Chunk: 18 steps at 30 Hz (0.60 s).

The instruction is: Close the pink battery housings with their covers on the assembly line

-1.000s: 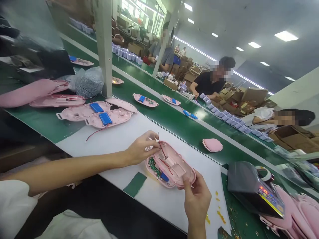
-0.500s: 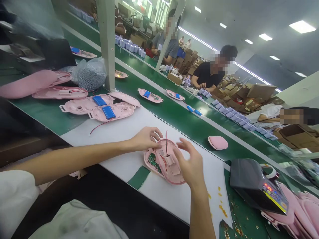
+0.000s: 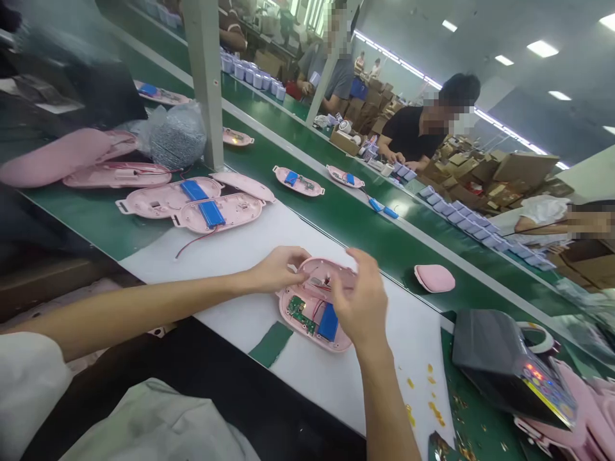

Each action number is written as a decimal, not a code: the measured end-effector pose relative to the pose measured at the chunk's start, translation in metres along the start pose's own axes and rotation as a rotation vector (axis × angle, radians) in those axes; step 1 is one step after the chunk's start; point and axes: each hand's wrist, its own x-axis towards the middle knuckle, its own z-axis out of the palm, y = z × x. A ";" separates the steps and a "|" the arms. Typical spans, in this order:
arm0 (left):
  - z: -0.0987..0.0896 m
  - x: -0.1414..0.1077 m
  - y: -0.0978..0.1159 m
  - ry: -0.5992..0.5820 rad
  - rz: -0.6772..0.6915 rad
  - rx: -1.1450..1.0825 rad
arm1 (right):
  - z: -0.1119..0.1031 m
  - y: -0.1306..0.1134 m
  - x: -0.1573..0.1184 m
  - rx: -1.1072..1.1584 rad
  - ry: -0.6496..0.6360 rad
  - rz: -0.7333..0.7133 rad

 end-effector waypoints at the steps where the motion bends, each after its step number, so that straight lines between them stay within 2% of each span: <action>1: 0.000 0.000 -0.001 0.000 0.008 0.009 | 0.004 -0.004 0.010 0.027 -0.137 -0.010; 3: 0.001 0.001 -0.003 -0.003 -0.007 0.013 | 0.011 -0.007 0.029 0.057 -0.360 0.029; 5: 0.002 0.002 -0.006 -0.005 -0.038 0.002 | 0.017 -0.004 0.039 0.105 -0.444 0.084; 9: 0.005 0.007 -0.008 0.004 -0.086 0.104 | 0.029 0.005 0.042 0.167 -0.373 0.143; 12: 0.008 0.008 0.000 0.022 -0.096 0.231 | 0.030 0.001 0.039 0.210 -0.328 0.148; 15: 0.007 0.009 0.008 0.002 -0.111 0.296 | 0.018 -0.003 0.033 0.297 -0.297 0.134; 18: 0.003 0.017 0.007 -0.011 -0.144 0.395 | -0.004 0.013 0.016 0.382 -0.193 0.066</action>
